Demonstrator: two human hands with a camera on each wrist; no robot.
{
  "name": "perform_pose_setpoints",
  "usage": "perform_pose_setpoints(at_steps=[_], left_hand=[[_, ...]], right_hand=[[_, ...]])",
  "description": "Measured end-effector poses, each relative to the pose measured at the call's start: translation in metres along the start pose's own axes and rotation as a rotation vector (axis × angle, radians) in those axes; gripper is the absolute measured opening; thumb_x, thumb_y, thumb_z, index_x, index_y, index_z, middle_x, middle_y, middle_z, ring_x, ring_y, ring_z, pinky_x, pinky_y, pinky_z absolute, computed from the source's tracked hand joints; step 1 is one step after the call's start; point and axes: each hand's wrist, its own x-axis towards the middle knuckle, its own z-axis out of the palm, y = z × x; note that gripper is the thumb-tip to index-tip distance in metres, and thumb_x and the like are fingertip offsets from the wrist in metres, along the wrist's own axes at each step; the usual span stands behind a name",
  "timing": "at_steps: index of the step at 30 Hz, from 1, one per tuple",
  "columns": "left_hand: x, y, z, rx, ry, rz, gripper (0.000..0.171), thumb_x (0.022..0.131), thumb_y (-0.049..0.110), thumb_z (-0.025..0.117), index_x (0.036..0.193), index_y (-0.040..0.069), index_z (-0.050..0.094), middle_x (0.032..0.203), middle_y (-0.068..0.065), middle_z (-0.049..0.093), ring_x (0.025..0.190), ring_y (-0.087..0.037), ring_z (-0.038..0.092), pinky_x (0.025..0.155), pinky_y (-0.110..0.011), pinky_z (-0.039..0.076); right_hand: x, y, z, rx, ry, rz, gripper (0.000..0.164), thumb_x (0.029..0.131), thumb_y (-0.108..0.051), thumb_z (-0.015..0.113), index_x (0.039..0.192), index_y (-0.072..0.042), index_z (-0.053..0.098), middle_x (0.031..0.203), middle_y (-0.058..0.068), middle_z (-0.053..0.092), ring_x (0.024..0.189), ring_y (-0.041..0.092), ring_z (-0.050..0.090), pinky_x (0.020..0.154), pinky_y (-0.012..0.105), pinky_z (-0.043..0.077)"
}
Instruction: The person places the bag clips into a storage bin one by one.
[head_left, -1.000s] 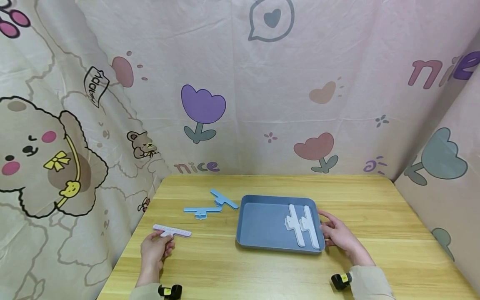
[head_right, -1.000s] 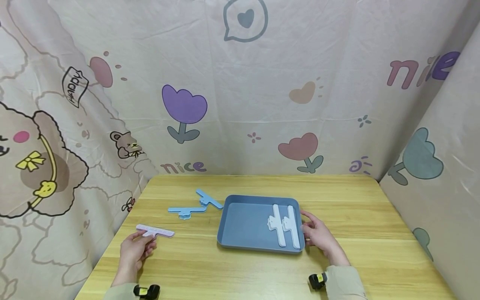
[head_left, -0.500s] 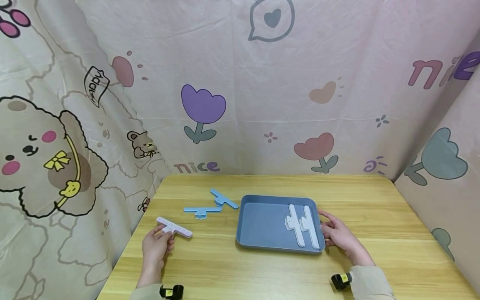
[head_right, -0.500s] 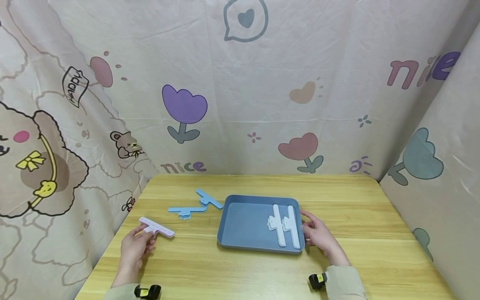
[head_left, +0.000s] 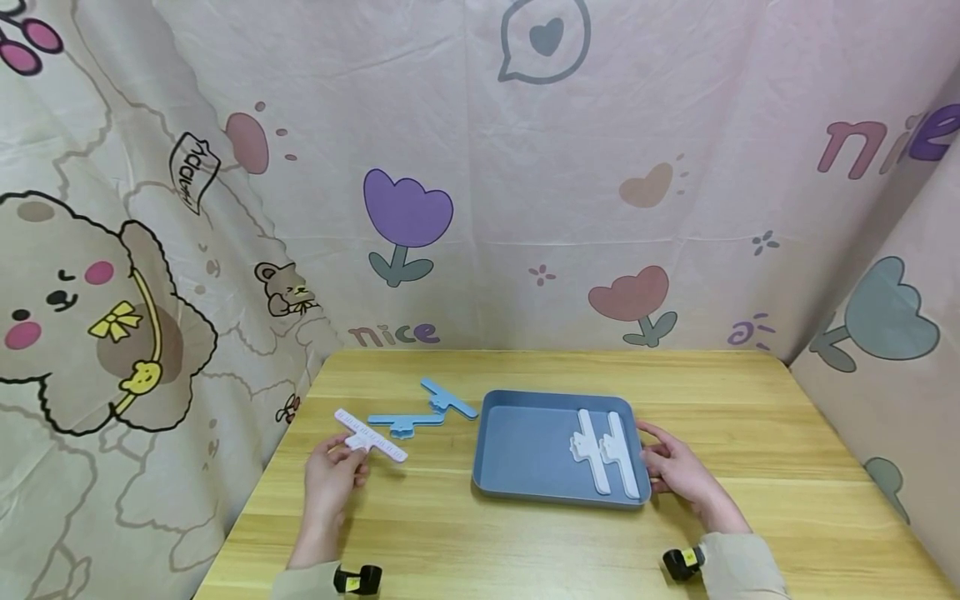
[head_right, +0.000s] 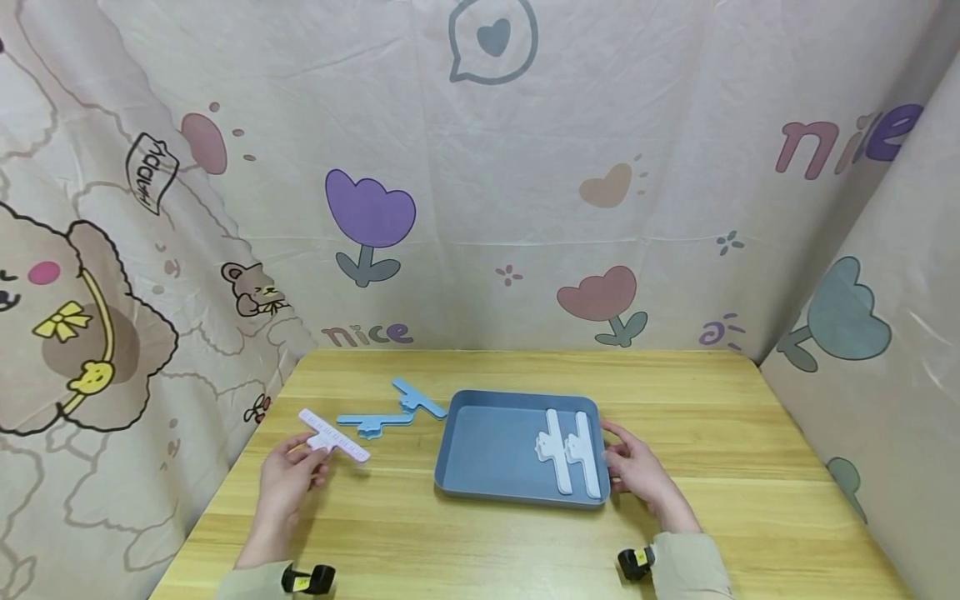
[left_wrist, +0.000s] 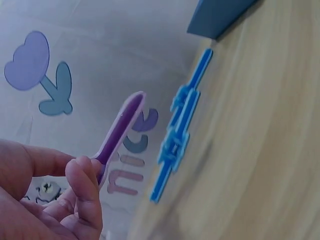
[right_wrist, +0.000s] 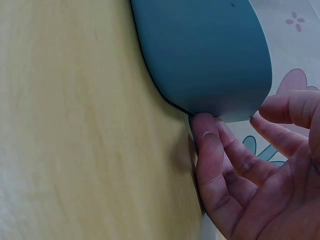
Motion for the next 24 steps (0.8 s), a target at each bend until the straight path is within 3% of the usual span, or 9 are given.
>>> perform_pose_setpoints(at_steps=[16, 24], left_hand=[[-0.017, 0.024, 0.036, 0.025, -0.163, 0.081, 0.042, 0.083, -0.001, 0.061, 0.123, 0.001, 0.048, 0.085, -0.015, 0.062, 0.061, -0.018, 0.057, 0.048, -0.025, 0.046], [-0.026, 0.034, 0.058, 0.006, -0.251, 0.118, 0.039, 0.082, -0.002, 0.061, 0.120, -0.001, 0.052, 0.081, -0.015, 0.063, 0.062, -0.022, 0.058, 0.047, -0.025, 0.044]], right_hand=[[0.000, 0.002, 0.000, 0.012, 0.000, -0.009, 0.054, 0.093, -0.004, 0.045, 0.142, -0.014, 0.027, 0.111, 0.026, 0.047, 0.075, 0.028, 0.060, 0.056, 0.039, 0.051], [0.000, 0.002, 0.000, 0.028, -0.006, -0.008, 0.053, 0.093, -0.005, 0.045, 0.143, -0.014, 0.027, 0.113, 0.027, 0.047, 0.077, 0.030, 0.060, 0.058, 0.041, 0.052]])
